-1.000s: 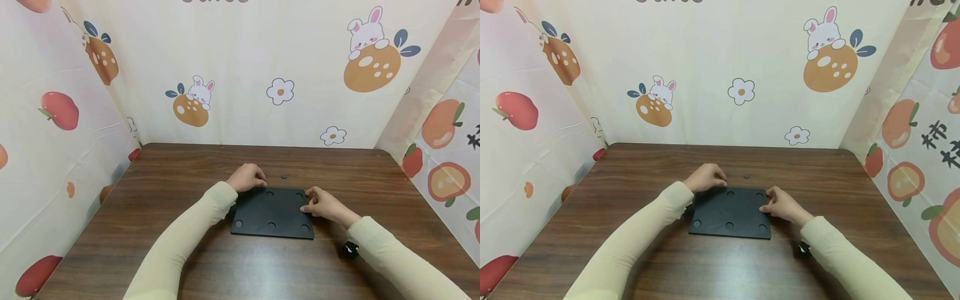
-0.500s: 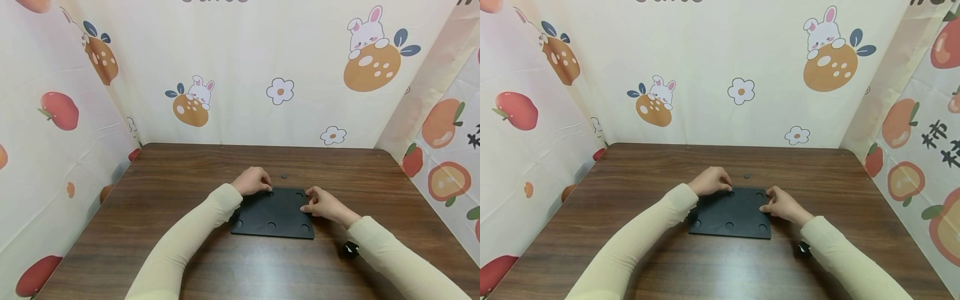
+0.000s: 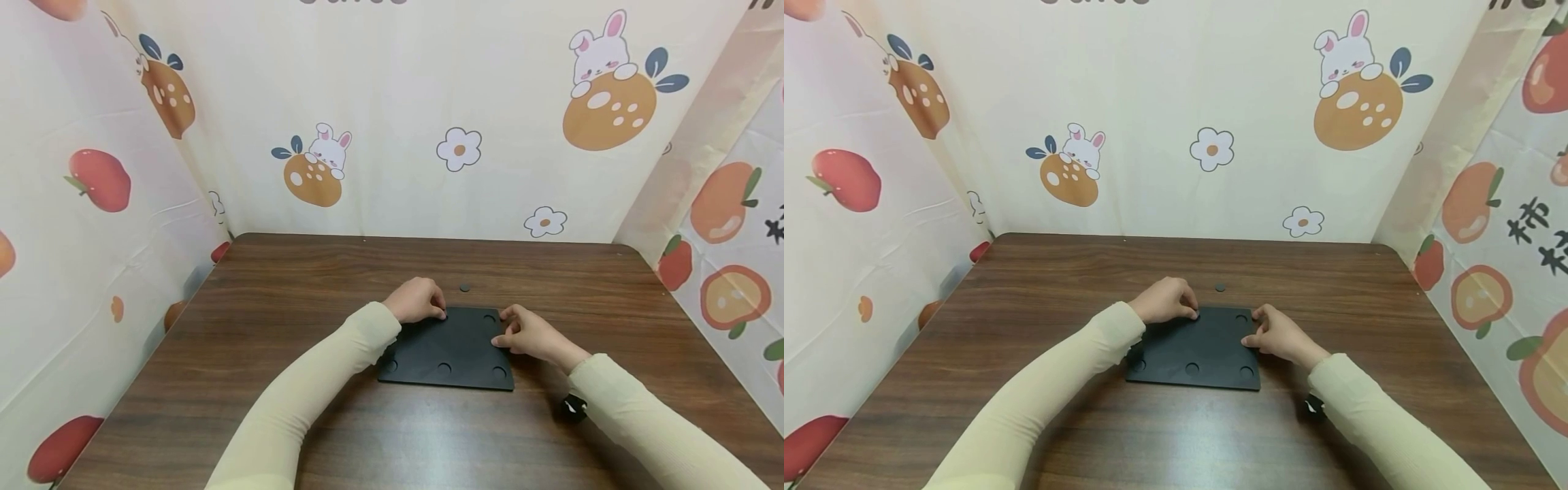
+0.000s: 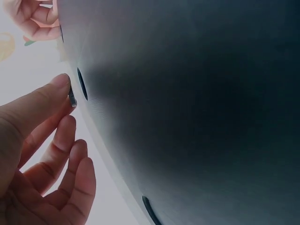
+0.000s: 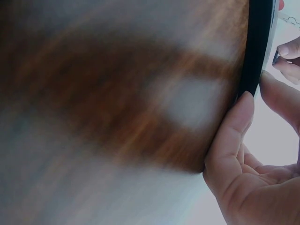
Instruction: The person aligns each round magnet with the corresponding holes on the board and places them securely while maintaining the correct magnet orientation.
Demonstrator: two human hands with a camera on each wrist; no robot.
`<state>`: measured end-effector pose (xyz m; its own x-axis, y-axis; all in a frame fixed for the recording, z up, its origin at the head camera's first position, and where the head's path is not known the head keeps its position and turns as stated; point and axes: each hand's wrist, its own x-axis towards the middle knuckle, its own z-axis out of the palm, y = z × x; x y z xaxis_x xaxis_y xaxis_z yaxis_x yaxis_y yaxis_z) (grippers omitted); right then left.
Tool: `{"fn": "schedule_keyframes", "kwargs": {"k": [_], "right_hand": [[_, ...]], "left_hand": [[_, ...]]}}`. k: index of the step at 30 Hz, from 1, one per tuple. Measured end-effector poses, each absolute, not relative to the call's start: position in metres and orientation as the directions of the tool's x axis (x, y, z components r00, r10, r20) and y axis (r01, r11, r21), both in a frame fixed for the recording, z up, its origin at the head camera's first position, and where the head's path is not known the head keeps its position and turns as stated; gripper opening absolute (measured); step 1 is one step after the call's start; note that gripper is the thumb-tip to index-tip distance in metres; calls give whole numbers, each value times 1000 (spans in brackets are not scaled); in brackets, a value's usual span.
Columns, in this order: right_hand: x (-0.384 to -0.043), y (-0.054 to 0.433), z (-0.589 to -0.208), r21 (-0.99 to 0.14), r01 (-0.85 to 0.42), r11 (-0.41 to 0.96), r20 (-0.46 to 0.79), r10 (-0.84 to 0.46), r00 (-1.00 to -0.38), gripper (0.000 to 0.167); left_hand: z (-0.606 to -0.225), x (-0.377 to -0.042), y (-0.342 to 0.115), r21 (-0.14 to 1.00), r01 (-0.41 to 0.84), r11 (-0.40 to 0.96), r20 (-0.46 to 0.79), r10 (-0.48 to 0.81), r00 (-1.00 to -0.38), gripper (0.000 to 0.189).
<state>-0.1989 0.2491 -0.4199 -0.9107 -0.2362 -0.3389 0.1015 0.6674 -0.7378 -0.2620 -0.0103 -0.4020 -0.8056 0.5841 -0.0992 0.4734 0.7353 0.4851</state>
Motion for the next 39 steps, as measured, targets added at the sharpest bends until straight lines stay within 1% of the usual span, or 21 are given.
{"fn": "schedule_keyframes", "kwargs": {"k": [16,39], "right_hand": [[-201,249,-420,-733,98,673,-337,-234,-912,64],[-200,250,-420,-737,106,668,-343,-234,-910,62]], "left_hand": [[-397,-260,-5,412,502,760,-123,592,-796,8],[-402,-261,-5,391,511,765,-120,593,-797,8]]}}
